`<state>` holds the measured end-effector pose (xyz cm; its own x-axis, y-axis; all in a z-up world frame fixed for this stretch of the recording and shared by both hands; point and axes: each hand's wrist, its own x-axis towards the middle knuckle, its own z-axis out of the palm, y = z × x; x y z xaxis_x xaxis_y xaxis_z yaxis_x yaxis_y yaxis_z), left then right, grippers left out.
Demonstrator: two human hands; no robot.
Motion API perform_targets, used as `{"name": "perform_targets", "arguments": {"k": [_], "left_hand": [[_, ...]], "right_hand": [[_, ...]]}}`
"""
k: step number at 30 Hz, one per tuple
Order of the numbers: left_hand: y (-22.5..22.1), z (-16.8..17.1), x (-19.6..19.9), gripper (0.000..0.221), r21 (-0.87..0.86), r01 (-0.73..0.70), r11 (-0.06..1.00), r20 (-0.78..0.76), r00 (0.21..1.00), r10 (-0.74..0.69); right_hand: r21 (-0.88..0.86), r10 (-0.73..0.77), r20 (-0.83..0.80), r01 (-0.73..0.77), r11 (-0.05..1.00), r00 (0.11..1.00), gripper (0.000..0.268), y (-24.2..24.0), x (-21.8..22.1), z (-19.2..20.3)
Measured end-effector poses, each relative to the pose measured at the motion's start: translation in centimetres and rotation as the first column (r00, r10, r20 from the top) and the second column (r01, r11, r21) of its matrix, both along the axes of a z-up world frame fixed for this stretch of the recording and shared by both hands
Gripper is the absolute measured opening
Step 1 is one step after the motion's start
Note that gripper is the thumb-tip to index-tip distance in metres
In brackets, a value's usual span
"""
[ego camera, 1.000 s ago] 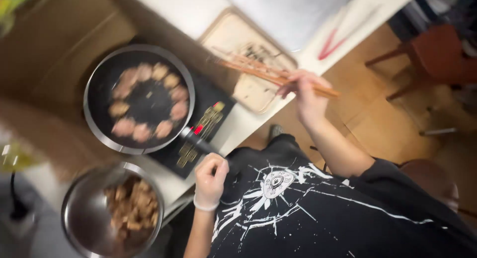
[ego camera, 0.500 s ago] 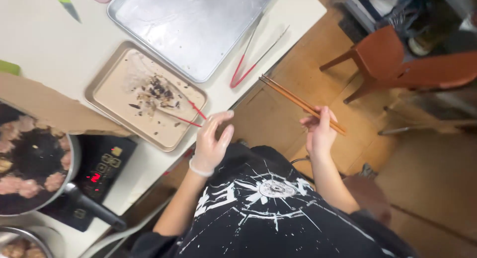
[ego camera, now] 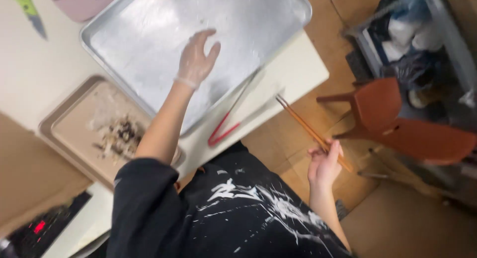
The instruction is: Frying meatballs in a pan and arranging raw ones on a metal tray.
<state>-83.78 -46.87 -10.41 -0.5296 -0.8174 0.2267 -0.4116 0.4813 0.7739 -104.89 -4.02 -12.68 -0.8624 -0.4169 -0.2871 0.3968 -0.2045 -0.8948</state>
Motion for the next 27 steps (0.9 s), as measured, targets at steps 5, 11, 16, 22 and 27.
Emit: {"name": "perform_targets", "arguments": {"k": [5,11,16,22,27], "left_hand": [[-19.8,-10.8,-12.7,0.044,-0.074,-0.222,0.972,0.087,0.970,0.228],[-31.0,-16.4,-21.5,0.054,-0.278,-0.276,0.920,0.135,0.937,0.322],[-32.9,-18.5,-23.1,0.053,-0.362,-0.146,0.921,0.205,0.951,0.232],[-31.8,-18.2,-21.7,0.027,-0.129,-0.135,0.982,0.310,0.936,0.169],[-31.7,-22.3,-22.1,0.029,-0.360,-0.153,0.920,0.107,0.973,0.204]], "right_hand": [[0.187,0.006,-0.033,0.000,0.982,0.999,0.025,-7.2,-7.2,2.5],[0.248,0.024,-0.081,-0.003,0.969,0.996,0.027,-12.2,-12.6,2.5],[0.280,0.089,-0.055,-0.070,0.957,0.995,0.034,-13.0,-14.9,0.1],[0.360,0.150,-0.071,-0.115,0.926,0.986,0.032,-19.1,-15.9,2.2],[0.350,0.219,-0.097,-0.173,0.921,0.971,0.032,-21.2,-16.1,2.7]]}}
